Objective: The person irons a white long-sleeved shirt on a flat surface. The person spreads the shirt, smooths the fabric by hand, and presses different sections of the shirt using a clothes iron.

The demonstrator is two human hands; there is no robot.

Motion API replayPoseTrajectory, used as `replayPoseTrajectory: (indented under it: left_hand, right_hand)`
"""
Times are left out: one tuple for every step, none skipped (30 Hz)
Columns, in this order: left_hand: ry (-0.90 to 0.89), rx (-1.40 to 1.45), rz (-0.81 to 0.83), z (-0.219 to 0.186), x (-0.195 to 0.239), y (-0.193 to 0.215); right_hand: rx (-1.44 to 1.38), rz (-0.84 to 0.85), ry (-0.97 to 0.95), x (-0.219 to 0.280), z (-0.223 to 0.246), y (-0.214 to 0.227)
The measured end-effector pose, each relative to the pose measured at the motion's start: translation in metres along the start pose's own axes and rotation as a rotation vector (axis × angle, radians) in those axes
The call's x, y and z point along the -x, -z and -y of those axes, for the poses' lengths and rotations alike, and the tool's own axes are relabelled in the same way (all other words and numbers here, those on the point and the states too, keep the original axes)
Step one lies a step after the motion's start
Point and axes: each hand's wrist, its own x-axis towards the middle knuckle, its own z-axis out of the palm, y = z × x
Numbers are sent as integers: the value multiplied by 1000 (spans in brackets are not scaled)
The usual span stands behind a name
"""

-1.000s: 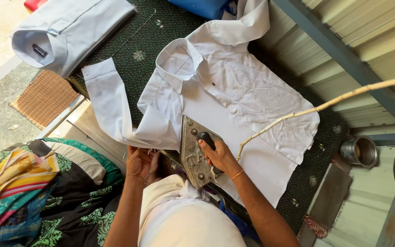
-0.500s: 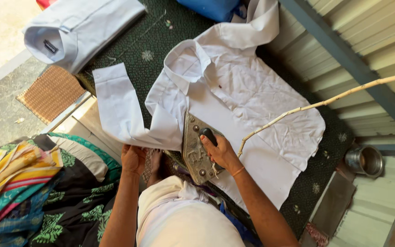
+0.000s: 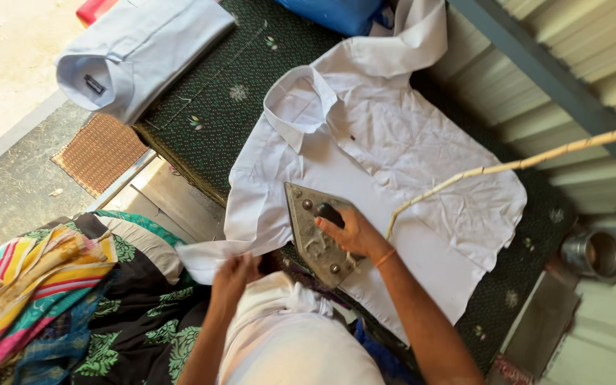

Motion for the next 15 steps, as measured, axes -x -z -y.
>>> replayPoseTrajectory:
  left_hand:
    - [-4, -28, -54, -32, -14, -6]
    - [-376, -278, -106, -61, -22, -7]
    - [-762, -520, -152, -93, -36, -13]
    - [-858, -491, -96, -120, -48, -26]
    - [-966, -455, -42, -147, -63, -43]
    - [-1014, -604, -25, -170, -80, -60]
    - [-1052, -758, -4, -189, -95, -76]
    - [-1190, -914, -32, -209, -115, -91]
    - [-1314, -1070, -56, -221, -131, -104]
    - [-1333, -1162, -73, -230, -146, -112]
    - [-1356, -1256, -86, -240, -162, -120]
    - [-1379, -1349, -100, -250, -178, -127]
    - [-1228, -1412, -9, -260, -195, -134]
    - [-1074, -1469, 80, -269, -213, -139]
    - [-905, -1523, 165, -271, -224, -141]
  right_hand:
    - [94, -21, -12, -4, 0, 2]
    - [188, -41, -24, -9, -1, 4]
    - [286, -68, -32, -14, 0, 7]
    - [332, -140, 48, -13, 1, 2]
    - [385, -219, 138, -15, 4, -1]
    - [439, -297, 228, -17, 9, -3]
    - [438, -322, 171, -19, 13, -4]
    - [436, -346, 113, -21, 18, -4]
    - [431, -360, 45, -20, 22, -6]
    - [433, -375, 23, -21, 25, -7]
    - [432, -394, -1, -23, 30, -8]
    - [431, -413, -24, -27, 34, -7]
    - [424, -434, -29, -32, 37, -6]
    - [418, -455, -34, -38, 39, -5]
    - [410, -465, -40, -43, 40, -6]
